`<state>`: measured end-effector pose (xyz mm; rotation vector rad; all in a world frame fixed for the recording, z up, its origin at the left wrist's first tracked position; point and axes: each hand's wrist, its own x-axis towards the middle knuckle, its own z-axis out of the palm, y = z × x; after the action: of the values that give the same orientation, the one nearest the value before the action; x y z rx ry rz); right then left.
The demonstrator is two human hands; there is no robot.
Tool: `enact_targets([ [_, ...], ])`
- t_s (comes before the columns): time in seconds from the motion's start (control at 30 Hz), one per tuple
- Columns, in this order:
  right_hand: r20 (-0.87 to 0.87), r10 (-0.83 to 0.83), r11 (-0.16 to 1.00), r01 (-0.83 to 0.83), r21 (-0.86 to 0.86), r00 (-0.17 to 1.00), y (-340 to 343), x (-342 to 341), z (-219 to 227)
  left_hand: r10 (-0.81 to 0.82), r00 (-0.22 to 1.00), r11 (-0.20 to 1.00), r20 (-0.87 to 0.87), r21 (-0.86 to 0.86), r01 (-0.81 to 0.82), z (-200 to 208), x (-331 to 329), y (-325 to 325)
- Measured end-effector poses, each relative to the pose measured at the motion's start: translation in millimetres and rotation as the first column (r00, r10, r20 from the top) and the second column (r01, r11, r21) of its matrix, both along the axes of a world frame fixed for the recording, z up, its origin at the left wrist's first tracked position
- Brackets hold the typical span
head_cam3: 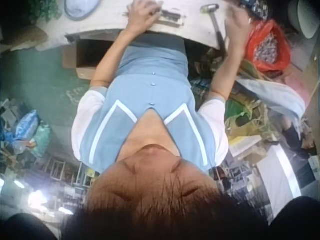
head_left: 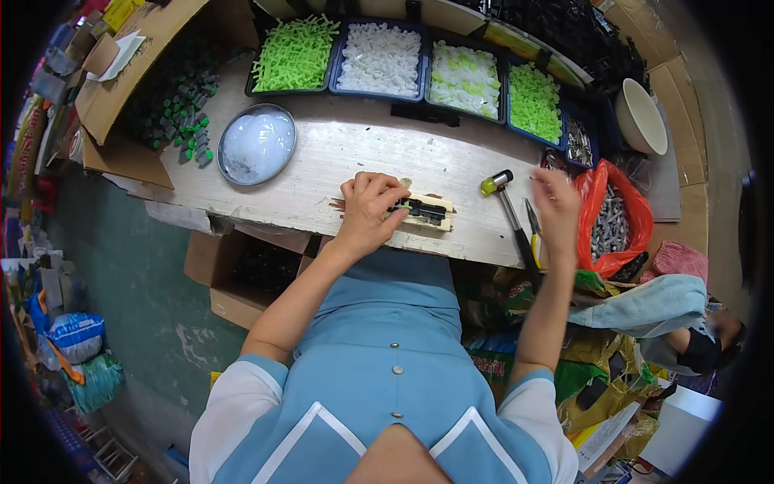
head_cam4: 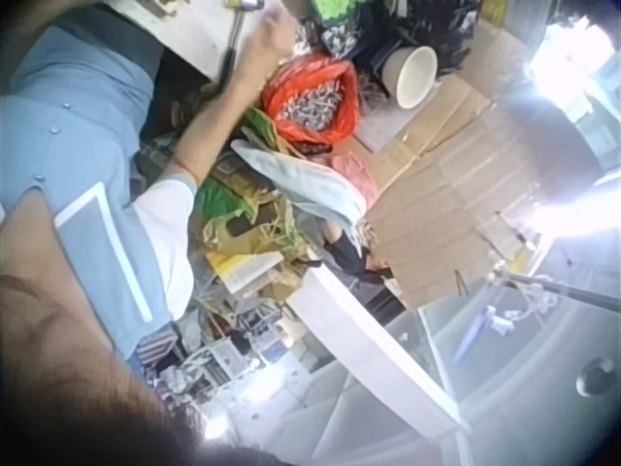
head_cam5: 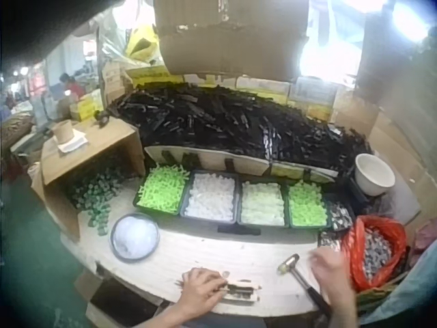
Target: Assembling small toy components using a jig, small parts, and a mallet at a factory workstation.
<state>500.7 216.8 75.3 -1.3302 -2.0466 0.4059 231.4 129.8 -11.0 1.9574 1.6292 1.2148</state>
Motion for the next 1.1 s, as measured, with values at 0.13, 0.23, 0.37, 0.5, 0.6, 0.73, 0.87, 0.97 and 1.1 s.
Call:
enact_targets([
  [0.13, 0.136, -0.377, 0.907, 0.336, 0.253, 0.916, 19.4, 103.9, 14.1, 0.008, 0.999, 0.998, -0.05, -0.058, -0.011, -3.2, -0.9, 2.3],
  [0.23, 0.416, -0.54, 0.839, 0.504, 0.203, 0.732, 24.1, 180.9, 1.4, -0.015, 0.999, 0.996, -0.05, -0.087, 0.01, 0.9, -0.3, 3.6],
  [0.37, 0.559, -0.475, 0.828, 0.561, 0.022, 0.68, 28.0, 207.9, -26.6, -0.078, 0.992, 0.996, -0.102, -0.048, 0.073, -0.2, -6.9, 4.3],
  [0.5, 0.43, -0.351, 0.853, 0.474, -0.22, 0.832, 43.2, 213.2, -59.0, -0.039, 0.995, 0.999, -0.087, -0.017, 0.038, -1.5, -30.0, 21.0],
  [0.6, 0.565, -0.326, 0.83, 0.516, -0.212, 0.758, 49.3, 213.8, -57.8, 0.342, 0.926, 0.939, -0.162, 0.083, -0.333, 10.1, -87.7, 71.3],
  [0.73, 0.593, -0.324, 0.822, 0.53, -0.209, 0.737, 46.3, 206.8, -48.6, 0.638, 0.714, 0.759, -0.289, 0.079, -0.647, 28.2, -143.5, 140.0],
  [0.87, 0.616, -0.354, 0.768, 0.595, -0.238, 0.704, 28.2, 190.2, -30.8, 0.559, 0.707, 0.813, -0.434, 0.121, -0.569, 12.5, -162.5, 184.6],
  [0.97, 0.633, -0.259, 0.83, 0.503, -0.24, 0.729, 48.3, 203.7, -44.4, 0.503, 0.822, 0.864, -0.268, 0.188, -0.467, 3.8, -188.2, 187.5],
  [1.1, 0.656, -0.298, 0.806, 0.551, -0.217, 0.693, 70.5, 192.9, -33.4, 0.423, 0.905, 0.895, -0.034, 0.174, -0.412, 20.5, -209.8, 174.9],
])
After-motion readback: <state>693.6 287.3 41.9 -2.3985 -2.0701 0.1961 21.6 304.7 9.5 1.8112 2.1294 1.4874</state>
